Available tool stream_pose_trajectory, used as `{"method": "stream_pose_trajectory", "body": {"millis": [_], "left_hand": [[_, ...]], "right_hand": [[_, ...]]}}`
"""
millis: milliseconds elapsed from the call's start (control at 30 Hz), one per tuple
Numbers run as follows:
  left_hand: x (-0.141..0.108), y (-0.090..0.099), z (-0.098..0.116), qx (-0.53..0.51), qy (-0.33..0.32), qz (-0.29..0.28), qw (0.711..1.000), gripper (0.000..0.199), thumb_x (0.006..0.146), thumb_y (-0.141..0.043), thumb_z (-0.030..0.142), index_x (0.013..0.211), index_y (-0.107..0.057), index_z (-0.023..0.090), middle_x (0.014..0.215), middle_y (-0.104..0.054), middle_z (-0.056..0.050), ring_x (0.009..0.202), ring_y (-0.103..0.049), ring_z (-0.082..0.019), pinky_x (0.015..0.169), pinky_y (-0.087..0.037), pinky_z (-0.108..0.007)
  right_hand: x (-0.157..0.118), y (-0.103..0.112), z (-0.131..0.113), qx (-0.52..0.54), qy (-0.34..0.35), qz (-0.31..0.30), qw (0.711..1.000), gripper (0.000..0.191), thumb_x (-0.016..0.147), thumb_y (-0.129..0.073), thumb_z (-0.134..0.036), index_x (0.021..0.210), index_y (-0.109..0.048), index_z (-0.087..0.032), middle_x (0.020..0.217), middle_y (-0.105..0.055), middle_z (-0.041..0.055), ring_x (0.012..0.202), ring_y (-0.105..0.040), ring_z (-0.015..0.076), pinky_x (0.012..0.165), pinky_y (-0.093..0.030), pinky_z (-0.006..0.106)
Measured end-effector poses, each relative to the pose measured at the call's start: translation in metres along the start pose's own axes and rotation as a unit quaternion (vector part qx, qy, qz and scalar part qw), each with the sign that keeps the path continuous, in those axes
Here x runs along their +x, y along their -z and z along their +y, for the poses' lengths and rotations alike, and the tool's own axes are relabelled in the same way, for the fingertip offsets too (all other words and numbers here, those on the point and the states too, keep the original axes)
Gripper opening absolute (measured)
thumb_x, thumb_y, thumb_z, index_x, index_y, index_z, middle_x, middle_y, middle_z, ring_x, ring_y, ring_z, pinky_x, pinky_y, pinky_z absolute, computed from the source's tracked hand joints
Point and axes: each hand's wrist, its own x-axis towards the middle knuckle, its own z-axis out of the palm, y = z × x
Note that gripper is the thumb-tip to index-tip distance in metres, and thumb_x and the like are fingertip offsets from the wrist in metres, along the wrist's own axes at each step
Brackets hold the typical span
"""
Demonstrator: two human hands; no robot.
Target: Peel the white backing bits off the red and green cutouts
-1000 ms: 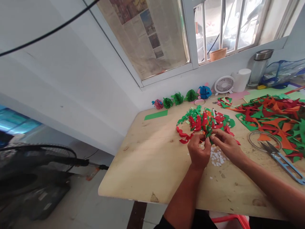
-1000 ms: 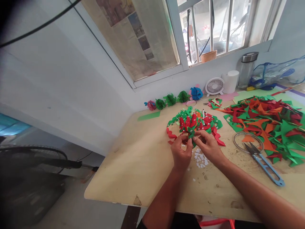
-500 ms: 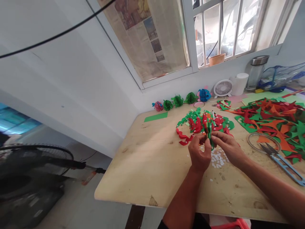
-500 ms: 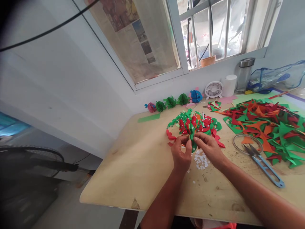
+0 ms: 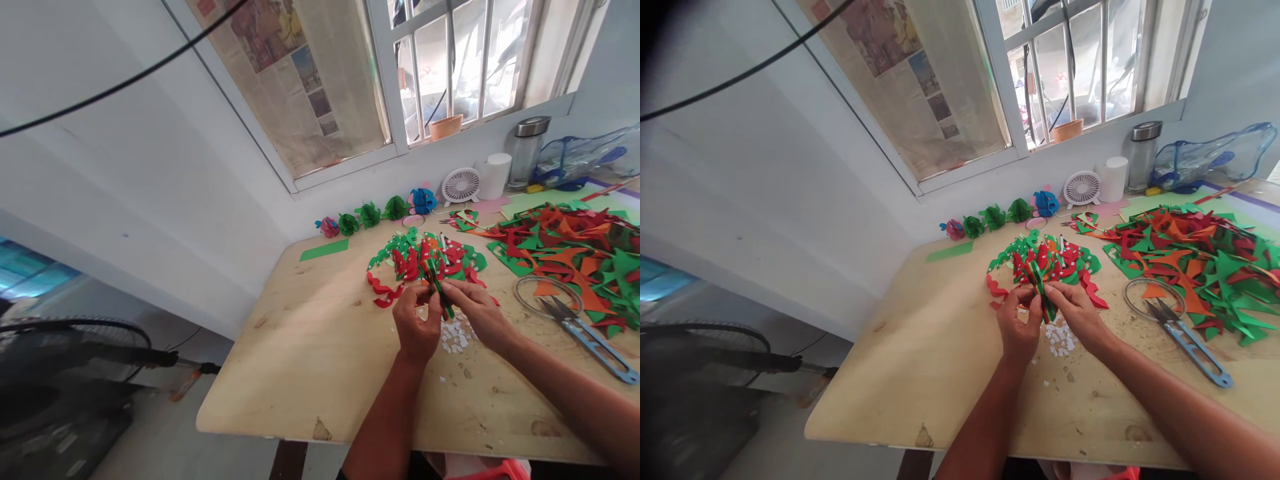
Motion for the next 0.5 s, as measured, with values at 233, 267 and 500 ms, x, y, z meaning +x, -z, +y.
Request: {"method": "stream_pose_trajectory", "body": {"millis": [233, 267, 500], "left_hand": [[-0.0009, -0.0005, -0.0026, 0.008, -0.001, -0.001, 1.000, 0.012, 0.080, -0.053, 0.023, 0.083, -0.060, 0.014, 0.079, -0.066, -0.007, 0.066, -0.061, -0.013, 0.062, -0.052, -0.025], [-0.0011, -0.0005, -0.0029, 0.007, -0.002, -0.002, 1.000, 0.012, 0.080, -0.053, 0.023, 0.083, -0.060, 0.014, 0.080, -0.066, -0.007, 0.066, -0.061, -0.013, 0.062, -0.052, -0.025], [-0.0017, -0.0004, -0.0029, 0.010, 0.002, -0.001, 1.000, 0.012, 0.081, -0.053, 0.024, 0.081, -0.061, 0.015, 0.078, -0.066, -0.007, 0.066, -0.062, -0.013, 0.063, -0.052, -0.025]], "right_hand": [[-0.0019, -0.0005, -0.0055, -0.011, 0.001, 0.002, 1.000, 0.041, 0.084, -0.049, -0.049, 0.064, -0.059, -0.014, 0.061, -0.055, 0.0028, 0.057, -0.049, 0.0129, 0.052, -0.043, 0.024], [-0.0018, -0.0004, -0.0054, -0.014, 0.002, 0.005, 1.000, 0.042, 0.084, -0.049, -0.049, 0.063, -0.058, -0.015, 0.061, -0.055, 0.0029, 0.057, -0.049, 0.0129, 0.052, -0.043, 0.024], [-0.0009, 0.0011, -0.0005, -0.024, -0.002, 0.015, 1.000, 0.043, 0.084, -0.048, -0.052, 0.062, -0.057, -0.015, 0.060, -0.055, 0.0015, 0.056, -0.050, 0.0133, 0.053, -0.043, 0.025]]}}
